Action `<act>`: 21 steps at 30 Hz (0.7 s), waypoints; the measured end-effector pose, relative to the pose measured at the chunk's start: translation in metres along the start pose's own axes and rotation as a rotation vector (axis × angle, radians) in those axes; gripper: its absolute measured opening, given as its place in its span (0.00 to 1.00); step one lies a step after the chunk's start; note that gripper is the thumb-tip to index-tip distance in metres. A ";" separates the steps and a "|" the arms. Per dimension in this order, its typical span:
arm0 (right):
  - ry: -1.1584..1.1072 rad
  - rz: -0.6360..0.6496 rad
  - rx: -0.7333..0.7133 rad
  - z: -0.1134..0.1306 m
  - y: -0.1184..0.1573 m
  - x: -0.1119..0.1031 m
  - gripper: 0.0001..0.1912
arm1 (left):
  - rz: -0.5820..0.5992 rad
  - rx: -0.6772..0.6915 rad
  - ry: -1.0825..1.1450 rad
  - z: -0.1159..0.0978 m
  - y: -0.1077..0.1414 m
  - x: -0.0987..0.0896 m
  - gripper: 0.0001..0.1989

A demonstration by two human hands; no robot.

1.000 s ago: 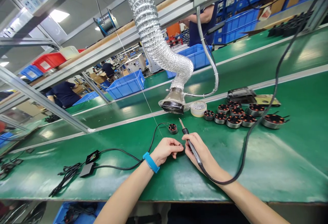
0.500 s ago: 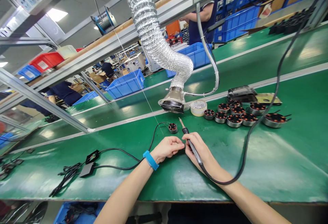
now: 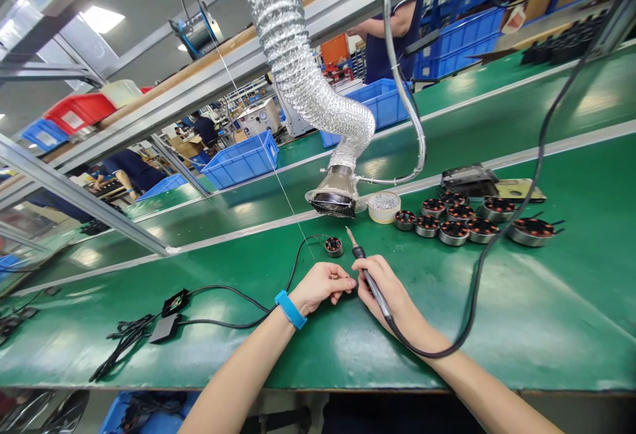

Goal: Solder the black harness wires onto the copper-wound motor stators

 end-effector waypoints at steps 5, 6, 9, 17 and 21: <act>-0.008 0.011 0.003 0.001 0.000 0.000 0.18 | 0.077 -0.089 0.065 -0.004 0.006 0.000 0.25; -0.009 0.011 0.002 0.001 0.000 0.000 0.18 | 0.095 -0.095 0.067 -0.005 0.006 0.001 0.25; -0.009 0.010 0.006 0.001 -0.001 0.000 0.17 | 0.088 -0.079 0.076 -0.008 0.005 0.005 0.24; -0.011 0.010 0.002 0.000 -0.001 0.000 0.17 | 0.051 -0.100 -0.014 -0.003 0.006 0.001 0.25; -0.005 -0.022 -0.005 0.000 0.001 -0.004 0.17 | 0.086 -0.095 -0.054 -0.003 0.008 -0.004 0.32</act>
Point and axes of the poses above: each hand's wrist, its own y-axis away from the middle knuckle, its own x-axis out of the palm, z = x × y, the point moved 2 cm from there along -y, towards the middle knuckle, and after that the axes turned 3 degrees about y, right-handed, at the moved point
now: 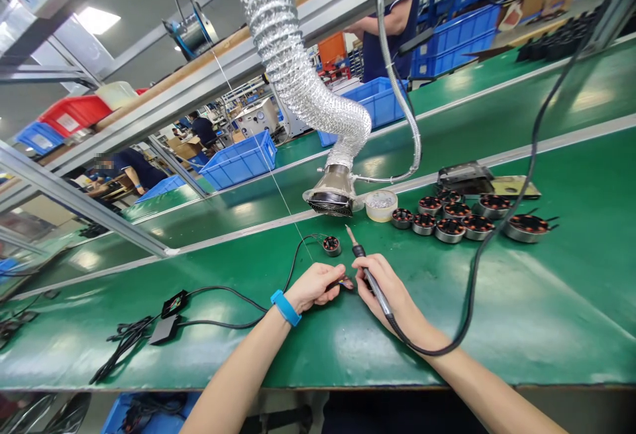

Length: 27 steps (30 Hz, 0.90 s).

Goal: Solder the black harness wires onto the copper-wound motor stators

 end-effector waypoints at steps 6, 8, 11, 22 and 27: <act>-0.004 -0.047 0.002 -0.001 0.001 -0.002 0.15 | 0.051 0.050 -0.093 -0.006 -0.003 0.010 0.23; 0.005 -0.053 0.003 -0.002 0.001 -0.001 0.15 | 0.037 0.039 -0.052 -0.006 -0.004 0.009 0.20; 0.013 -0.045 0.000 -0.002 0.001 -0.001 0.14 | 0.042 -0.025 0.025 -0.004 -0.003 0.004 0.19; 0.028 -0.074 -0.015 0.003 0.004 -0.005 0.15 | 0.038 0.078 0.064 0.003 0.006 -0.018 0.27; 0.054 -0.152 -0.028 0.005 0.005 -0.009 0.16 | -0.032 0.172 -0.107 0.002 0.008 -0.021 0.24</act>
Point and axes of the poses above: each hand's wrist, its own y-axis away from the middle knuckle, its own x-axis out of the palm, z = x × y, the point moved 2 cm from there along -y, towards the middle knuckle, and after that the axes turned 3 degrees about y, right-handed, at the moved point
